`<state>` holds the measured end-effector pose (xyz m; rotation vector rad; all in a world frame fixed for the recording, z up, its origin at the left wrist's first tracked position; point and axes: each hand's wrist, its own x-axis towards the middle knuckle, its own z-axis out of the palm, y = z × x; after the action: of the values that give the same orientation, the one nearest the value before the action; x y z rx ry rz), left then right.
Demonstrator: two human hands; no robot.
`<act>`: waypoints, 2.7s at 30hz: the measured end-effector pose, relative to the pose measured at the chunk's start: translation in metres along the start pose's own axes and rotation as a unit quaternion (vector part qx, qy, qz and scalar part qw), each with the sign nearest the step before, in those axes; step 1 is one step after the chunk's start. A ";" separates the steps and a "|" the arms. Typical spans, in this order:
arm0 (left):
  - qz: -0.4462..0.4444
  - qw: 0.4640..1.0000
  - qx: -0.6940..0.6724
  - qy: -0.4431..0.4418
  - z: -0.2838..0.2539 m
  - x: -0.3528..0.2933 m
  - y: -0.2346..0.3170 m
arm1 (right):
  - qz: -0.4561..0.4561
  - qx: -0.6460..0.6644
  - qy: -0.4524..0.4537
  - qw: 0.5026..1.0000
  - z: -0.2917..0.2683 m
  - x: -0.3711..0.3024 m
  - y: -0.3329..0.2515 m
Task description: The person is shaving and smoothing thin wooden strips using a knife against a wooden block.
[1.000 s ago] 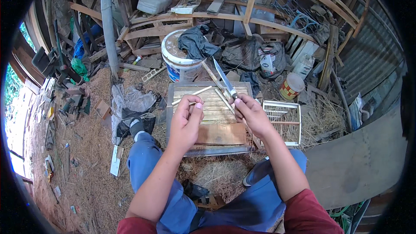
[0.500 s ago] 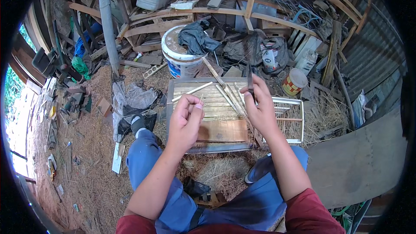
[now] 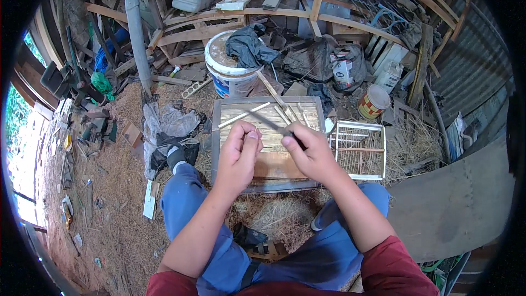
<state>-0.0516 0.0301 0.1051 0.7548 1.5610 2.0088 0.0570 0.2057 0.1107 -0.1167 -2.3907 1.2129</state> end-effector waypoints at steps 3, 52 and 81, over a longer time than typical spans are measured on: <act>-0.015 0.999 0.024 0.014 0.001 -0.004 0.001 | -0.033 -0.042 -0.025 0.998 0.001 -0.001 -0.002; 0.038 0.995 0.081 0.046 0.017 -0.022 -0.006 | -0.122 -0.148 0.077 0.978 -0.003 -0.006 -0.014; 0.146 0.956 0.248 0.060 0.015 -0.016 0.001 | -0.079 -0.114 0.040 0.989 -0.006 -0.003 -0.016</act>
<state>-0.0302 0.0297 0.1074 1.1266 2.1756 1.8989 0.0642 0.1993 0.1255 -0.0452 -2.4096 0.8452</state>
